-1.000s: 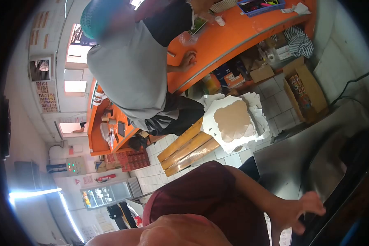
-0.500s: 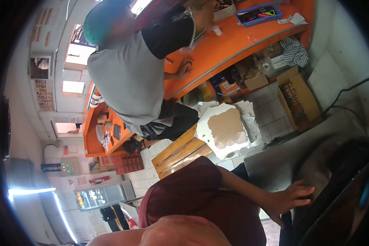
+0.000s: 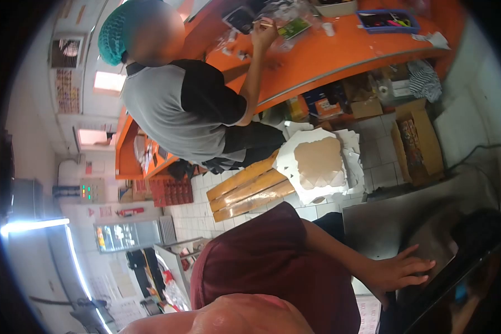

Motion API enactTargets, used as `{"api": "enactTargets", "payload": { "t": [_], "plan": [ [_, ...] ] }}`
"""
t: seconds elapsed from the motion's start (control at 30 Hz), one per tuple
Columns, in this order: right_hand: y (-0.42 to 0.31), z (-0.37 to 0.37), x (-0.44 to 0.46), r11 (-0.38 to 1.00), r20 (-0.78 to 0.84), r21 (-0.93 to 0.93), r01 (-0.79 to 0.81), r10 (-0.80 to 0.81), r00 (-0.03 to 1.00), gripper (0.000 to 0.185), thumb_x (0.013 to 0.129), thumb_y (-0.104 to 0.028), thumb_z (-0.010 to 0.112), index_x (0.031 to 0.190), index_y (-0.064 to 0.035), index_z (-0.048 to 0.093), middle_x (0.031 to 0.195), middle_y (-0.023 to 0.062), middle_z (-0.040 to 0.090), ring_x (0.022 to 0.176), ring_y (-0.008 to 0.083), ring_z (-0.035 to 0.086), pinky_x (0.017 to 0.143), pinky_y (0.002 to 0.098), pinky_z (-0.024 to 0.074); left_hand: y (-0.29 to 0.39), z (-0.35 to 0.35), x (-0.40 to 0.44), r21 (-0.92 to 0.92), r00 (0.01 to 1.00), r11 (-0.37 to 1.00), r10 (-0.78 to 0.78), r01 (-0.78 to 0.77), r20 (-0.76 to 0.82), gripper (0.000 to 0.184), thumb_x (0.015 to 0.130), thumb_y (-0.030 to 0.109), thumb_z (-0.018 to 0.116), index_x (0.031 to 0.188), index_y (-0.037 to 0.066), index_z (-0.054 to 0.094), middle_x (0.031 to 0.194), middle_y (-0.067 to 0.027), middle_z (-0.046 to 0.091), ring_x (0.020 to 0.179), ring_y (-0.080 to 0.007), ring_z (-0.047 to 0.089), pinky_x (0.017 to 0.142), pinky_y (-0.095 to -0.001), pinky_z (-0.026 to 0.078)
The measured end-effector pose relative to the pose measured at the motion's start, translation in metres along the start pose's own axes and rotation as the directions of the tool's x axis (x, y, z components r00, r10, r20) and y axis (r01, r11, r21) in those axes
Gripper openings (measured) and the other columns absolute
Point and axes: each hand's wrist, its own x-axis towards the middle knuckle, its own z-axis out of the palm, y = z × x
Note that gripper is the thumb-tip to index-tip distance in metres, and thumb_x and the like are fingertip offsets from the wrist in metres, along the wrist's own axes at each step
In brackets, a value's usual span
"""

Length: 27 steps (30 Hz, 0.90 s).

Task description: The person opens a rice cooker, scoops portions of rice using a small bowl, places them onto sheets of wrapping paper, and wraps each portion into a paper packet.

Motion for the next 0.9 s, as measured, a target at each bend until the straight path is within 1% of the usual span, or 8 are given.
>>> {"api": "enactTargets", "payload": {
  "t": [0.1, 0.2, 0.3, 0.37, 0.57, 0.73, 0.83, 0.9],
  "plan": [
    [0.018, 0.023, -0.012, 0.995, -0.274, -0.096, -0.01, -0.017, 0.962, 0.053, 0.049, -0.012, 0.086, 0.098, -0.0007, 0.071, 0.088, 0.0213, 0.069, 0.081, 0.0359, 0.065, 0.076, 0.0437, 0.0515, -0.008, 0.013, 0.0, 0.159, 0.998, 0.986, 0.05, -0.044, -0.034, 0.142, 0.035, 0.043, 0.091, 0.145, 0.002, 0.013, 0.148, -0.035, 0.012, 0.136, -0.0472, 0.025, 0.102, -0.0748, 0.007],
    [-0.035, -0.009, 0.003, 0.98, 0.102, -0.103, 0.17, -0.16, 0.982, 0.048, 0.049, -0.014, 0.087, 0.092, -0.0003, 0.071, 0.08, 0.0207, 0.068, 0.071, 0.0359, 0.064, 0.07, 0.042, 0.052, -0.003, 0.003, 0.002, 0.214, 0.999, 0.976, 0.026, -0.03, 0.019, 0.133, 0.039, 0.037, 0.091, 0.144, 0.001, 0.017, 0.148, -0.0353, 0.012, 0.135, -0.0467, 0.026, 0.103, -0.0748, 0.008],
    [-0.038, 0.003, -0.008, 0.999, 0.086, -0.03, 0.033, -0.031, 0.996, 0.043, 0.053, -0.015, 0.086, 0.09, -0.0009, 0.07, 0.076, 0.0191, 0.068, 0.067, 0.0352, 0.064, 0.067, 0.0403, 0.0523, 0.003, -0.001, 0.006, 0.156, 0.999, 0.988, -0.011, 0.006, 0.036, 0.129, 0.041, 0.032, 0.092, 0.144, 0.003, 0.018, 0.148, -0.0353, 0.012, 0.136, -0.0462, 0.026, 0.103, -0.075, 0.008],
    [-0.047, 0.006, -0.01, 0.976, 0.472, 0.121, -0.183, 0.106, 0.875, 0.037, 0.056, -0.016, 0.084, 0.088, -0.0024, 0.07, 0.076, 0.0179, 0.068, 0.069, 0.0336, 0.065, 0.067, 0.0401, 0.0524, 0.003, -0.001, 0.006, 0.175, 1.0, 0.985, -0.004, 0.004, 0.004, 0.126, 0.042, 0.031, 0.092, 0.142, 0.002, 0.021, 0.148, -0.0355, 0.014, 0.135, -0.0457, 0.027, 0.103, -0.075, 0.007],
    [-0.056, 0.014, -0.027, 0.999, 0.506, 0.036, 0.011, -0.028, 0.862, 0.035, 0.061, -0.019, 0.083, 0.091, -0.0045, 0.07, 0.079, 0.0165, 0.07, 0.074, 0.0269, 0.069, 0.073, 0.0414, 0.0529, -0.003, 0.004, 0.004, 0.171, 0.998, 0.984, 0.054, -0.047, -0.037, 0.119, 0.046, 0.034, 0.09, 0.14, -0.002, 0.025, 0.147, -0.0344, 0.018, 0.138, -0.0438, 0.024, 0.106, -0.0726, 0.007],
    [-0.065, 0.025, -0.051, 0.889, 0.312, -0.201, -0.41, 0.455, 0.834, 0.082, 0.036, -0.014, 0.083, 0.112, -0.0001, 0.055, 0.096, 0.0171, 0.06, 0.089, 0.0361, 0.061, 0.082, 0.0437, 0.0487, 0.002, -0.002, 0.011, 0.177, 0.997, 0.982, -0.076, 0.071, 0.021, 0.103, 0.051, 0.027, 0.086, 0.136, 0.001, 0.034, 0.149, -0.0229, 0.025, 0.143, -0.0352, 0.018, 0.107, -0.0702, 0.01],
    [-0.125, -0.013, -0.022, 0.989, 0.493, -0.072, -0.133, 0.151, 0.857, 0.045, 0.039, -0.025, 0.083, 0.073, -0.0008, 0.065, 0.065, 0.0155, 0.065, 0.064, 0.0332, 0.064, 0.063, 0.0415, 0.0519, 0.007, -0.011, 0.011, 0.21, 0.999, 0.977, -0.041, 0.039, 0.005, 0.11, 0.055, 0.028, 0.087, 0.142, -0.001, 0.026, 0.148, -0.0247, 0.024, 0.141, -0.0406, 0.02, 0.104, -0.0681, 0.018],
    [-0.117, -0.019, -0.025, 0.98, 0.41, 0.198, -0.027, -0.058, 0.91, 0.064, 0.046, -0.037, 0.087, 0.098, -0.0029, 0.071, 0.071, 0.0154, 0.067, 0.064, 0.027, 0.066, 0.059, 0.0366, 0.0518, 0.013, -0.018, 0.014, 0.306, 0.999, 0.951, -0.051, 0.043, 0.017, 0.112, 0.06, 0.03, 0.086, 0.145, 0.0, 0.019, 0.15, -0.0244, 0.02, 0.14, -0.0403, 0.021, 0.103, -0.0681, 0.02]
  ]
}}
